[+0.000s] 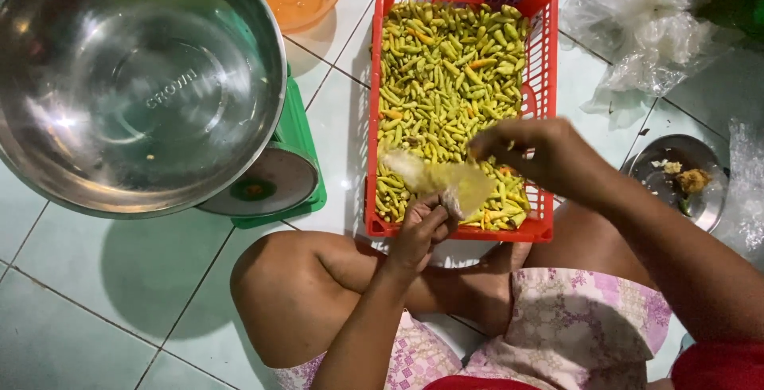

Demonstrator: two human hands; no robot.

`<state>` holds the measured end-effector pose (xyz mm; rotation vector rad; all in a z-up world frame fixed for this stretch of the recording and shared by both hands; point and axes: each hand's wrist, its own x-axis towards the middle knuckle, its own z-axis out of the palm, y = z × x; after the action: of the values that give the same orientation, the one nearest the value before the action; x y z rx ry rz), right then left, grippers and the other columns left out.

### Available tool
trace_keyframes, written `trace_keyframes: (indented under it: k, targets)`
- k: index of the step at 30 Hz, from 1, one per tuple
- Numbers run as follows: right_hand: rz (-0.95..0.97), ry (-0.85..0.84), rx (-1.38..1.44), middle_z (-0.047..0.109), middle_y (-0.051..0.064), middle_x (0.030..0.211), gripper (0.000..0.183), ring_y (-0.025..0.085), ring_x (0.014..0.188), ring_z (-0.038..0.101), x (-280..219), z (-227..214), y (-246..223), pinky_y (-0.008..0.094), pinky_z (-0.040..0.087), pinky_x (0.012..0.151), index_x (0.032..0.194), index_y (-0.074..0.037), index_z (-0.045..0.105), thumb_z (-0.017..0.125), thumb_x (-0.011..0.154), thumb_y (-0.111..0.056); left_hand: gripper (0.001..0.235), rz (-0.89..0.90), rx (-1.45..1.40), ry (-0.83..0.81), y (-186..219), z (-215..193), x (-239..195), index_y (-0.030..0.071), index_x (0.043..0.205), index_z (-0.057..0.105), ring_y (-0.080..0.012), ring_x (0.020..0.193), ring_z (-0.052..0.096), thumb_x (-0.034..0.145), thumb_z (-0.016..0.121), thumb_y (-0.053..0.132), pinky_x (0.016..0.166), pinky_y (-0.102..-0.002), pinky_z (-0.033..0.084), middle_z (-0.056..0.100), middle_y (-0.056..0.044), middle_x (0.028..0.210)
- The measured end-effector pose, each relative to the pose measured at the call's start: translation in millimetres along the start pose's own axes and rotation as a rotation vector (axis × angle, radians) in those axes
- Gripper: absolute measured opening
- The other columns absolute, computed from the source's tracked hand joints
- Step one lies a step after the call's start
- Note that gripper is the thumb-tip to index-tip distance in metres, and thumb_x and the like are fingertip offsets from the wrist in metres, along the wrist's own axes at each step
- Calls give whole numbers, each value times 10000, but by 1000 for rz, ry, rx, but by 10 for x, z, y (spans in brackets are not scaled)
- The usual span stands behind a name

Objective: The person sorts through a red plastic basket of green chilies, picking them up by hand and placing them into a small transparent plastic bag.

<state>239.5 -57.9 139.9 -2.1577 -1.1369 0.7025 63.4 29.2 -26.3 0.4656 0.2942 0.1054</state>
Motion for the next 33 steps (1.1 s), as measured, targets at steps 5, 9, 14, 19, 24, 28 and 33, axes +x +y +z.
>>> trace_keyframes:
  k: [5, 9, 14, 19, 24, 28, 33]
  targets:
    - [225, 58, -46, 745, 211, 1122, 251, 399, 1109, 696, 434, 352, 1183, 490, 578, 928, 1178, -25, 738, 650, 949, 30, 124, -19, 19, -22, -6, -12, 2, -6, 854, 656, 21, 428, 189, 939, 569, -32, 464, -146, 258, 333, 20, 444]
    - [172, 20, -183, 602, 281, 1345, 545, 503, 1273, 557, 588, 947, 1597, 599, 474, 1053, 1394, -44, 594, 766, 901, -199, 132, -1, 24, -3, -11, -84, 21, 2, 862, 659, 24, 413, 215, 954, 564, -6, 454, -147, 250, 342, 21, 448]
    - [103, 0, -405, 569, 181, 1356, 580, 478, 1215, 559, 251, 1135, 1554, 560, 477, 1020, 1449, -202, 560, 743, 911, -312, 127, -4, 9, -21, -5, -66, 37, -15, 866, 654, 26, 414, 207, 954, 563, -11, 461, -150, 268, 319, 29, 454]
    - [-11, -23, -407, 658, 152, 1200, 397, 478, 1054, 643, -17, 925, 1610, 521, 563, 882, 1241, -129, 661, 779, 866, -181, 126, 23, 19, -34, 2, -63, 37, -24, 858, 650, 24, 412, 189, 946, 560, -18, 478, -149, 274, 270, 44, 433]
    - [340, -82, 2, 761, 260, 1021, 316, 423, 940, 750, -94, 251, 1127, 508, 590, 858, 1180, -1, 716, 751, 873, -67, 134, 58, -4, -82, -141, -192, 63, -30, 861, 640, -13, 420, 177, 960, 553, -5, 477, -167, 252, 255, 36, 430]
    - [495, -91, 186, 774, 288, 995, 333, 372, 893, 769, -57, -119, 309, 489, 599, 857, 1214, 29, 703, 724, 891, -47, 127, 35, 10, -82, -61, -125, 50, -27, 866, 650, -8, 414, 167, 961, 567, -9, 480, -174, 264, 254, 38, 426]
    - [475, -386, 120, 784, 233, 1037, 262, 366, 930, 788, 72, 2, -15, 461, 629, 894, 1180, -39, 720, 672, 937, -124, 143, 28, 39, -77, -75, -111, 54, -14, 856, 643, 1, 407, 181, 975, 565, -6, 480, -168, 268, 272, 45, 427]
